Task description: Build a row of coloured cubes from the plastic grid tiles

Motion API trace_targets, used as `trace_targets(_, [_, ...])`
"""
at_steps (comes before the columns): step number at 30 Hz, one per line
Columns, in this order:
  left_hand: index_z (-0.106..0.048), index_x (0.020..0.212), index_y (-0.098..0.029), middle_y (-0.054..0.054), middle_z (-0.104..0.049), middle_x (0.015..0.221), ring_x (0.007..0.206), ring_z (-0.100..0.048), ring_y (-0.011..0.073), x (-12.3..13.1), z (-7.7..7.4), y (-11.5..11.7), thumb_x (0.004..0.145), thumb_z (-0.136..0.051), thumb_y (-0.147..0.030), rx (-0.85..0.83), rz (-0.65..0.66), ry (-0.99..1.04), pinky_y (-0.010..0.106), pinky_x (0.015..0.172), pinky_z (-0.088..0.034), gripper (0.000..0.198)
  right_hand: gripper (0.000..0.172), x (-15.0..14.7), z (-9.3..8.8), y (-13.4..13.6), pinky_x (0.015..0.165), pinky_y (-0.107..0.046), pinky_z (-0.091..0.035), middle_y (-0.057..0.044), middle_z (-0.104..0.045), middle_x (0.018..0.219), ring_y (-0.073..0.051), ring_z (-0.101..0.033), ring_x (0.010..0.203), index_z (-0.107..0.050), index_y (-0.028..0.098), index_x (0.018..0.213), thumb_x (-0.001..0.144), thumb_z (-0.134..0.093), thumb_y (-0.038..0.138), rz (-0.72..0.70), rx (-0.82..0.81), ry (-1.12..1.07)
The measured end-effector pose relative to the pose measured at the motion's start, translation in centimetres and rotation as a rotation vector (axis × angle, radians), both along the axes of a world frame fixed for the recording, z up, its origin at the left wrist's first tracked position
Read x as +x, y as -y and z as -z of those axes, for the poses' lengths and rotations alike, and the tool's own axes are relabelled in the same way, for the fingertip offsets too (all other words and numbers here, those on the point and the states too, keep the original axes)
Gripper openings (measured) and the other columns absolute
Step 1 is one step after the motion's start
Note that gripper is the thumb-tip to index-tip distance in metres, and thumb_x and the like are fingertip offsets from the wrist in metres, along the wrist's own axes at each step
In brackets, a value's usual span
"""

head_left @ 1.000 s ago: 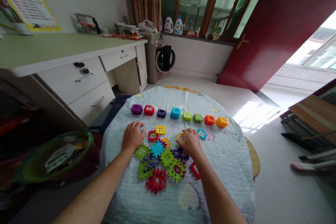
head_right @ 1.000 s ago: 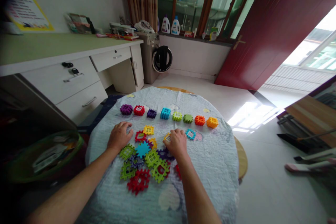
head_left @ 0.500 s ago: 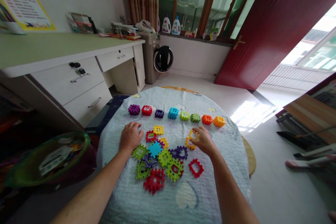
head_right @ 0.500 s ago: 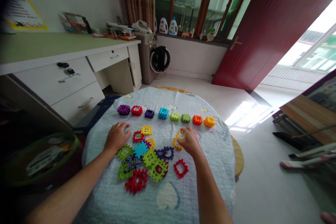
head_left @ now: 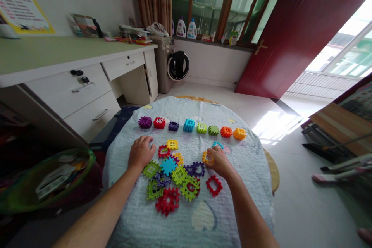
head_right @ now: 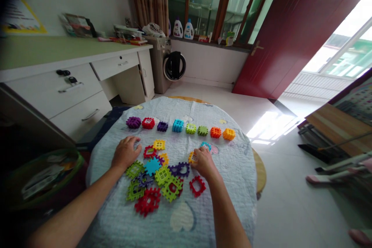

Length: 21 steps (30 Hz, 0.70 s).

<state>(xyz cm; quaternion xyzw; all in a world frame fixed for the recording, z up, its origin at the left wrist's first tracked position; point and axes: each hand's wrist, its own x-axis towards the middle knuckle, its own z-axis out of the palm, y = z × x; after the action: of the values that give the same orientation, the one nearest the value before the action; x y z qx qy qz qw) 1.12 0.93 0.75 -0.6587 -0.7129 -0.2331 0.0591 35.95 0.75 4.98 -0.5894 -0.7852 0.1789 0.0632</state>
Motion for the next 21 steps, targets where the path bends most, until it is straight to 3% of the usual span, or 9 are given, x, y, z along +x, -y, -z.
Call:
trace_targets(7, [-0.062,0.099,-0.017,0.012,-0.064,0.106,0.101,-0.058,0.0280,-0.1,0.1,0.0,0.081,-0.047,-0.028,0.013,0.010,-0.004,0.041,0.092,-0.046,0.026,0.029,-0.5,0.1,0.1,0.086,-0.031,-0.036,-0.009,-0.057,0.101,-0.023,-0.048,0.098,-0.066,0.015,0.099,0.071,-0.066,0.025,-0.015,0.043,0.040])
trace_targets(11, [-0.062,0.098,-0.019,0.010,-0.065,0.105,0.101,-0.058,0.0271,-0.3,0.3,-0.1,0.081,-0.048,-0.029,0.025,0.018,-0.001,0.040,0.092,-0.045,0.024,0.035,0.3,-0.5,0.0,0.086,-0.031,-0.037,-0.009,-0.056,0.101,-0.023,-0.048,0.098,-0.065,0.016,0.102,0.068,-0.067,0.024,-0.055,0.108,0.040])
trace_targets(15, [-0.061,0.098,-0.019,0.010,-0.065,0.104,0.101,-0.058,0.0268,-0.4,0.4,-0.2,0.081,-0.047,-0.029,0.033,0.025,-0.024,0.040,0.093,-0.045,0.024,0.044,4.1,-2.1,-1.9,0.087,-0.031,-0.037,-0.008,-0.056,0.104,-0.022,-0.048,0.097,-0.063,0.017,0.111,0.067,-0.065,0.019,-0.025,0.151,0.050])
trace_targets(21, [-0.061,0.097,-0.020,0.010,-0.065,0.103,0.099,-0.059,0.0265,-0.6,0.6,-0.3,0.081,-0.047,-0.031,0.030,0.040,-0.032,0.040,0.092,-0.045,0.024,0.049,12.4,-4.2,-7.3,0.089,-0.030,-0.036,-0.009,-0.056,0.112,-0.022,-0.049,0.102,-0.063,0.021,0.116,0.066,-0.066,0.017,0.134,0.177,0.179])
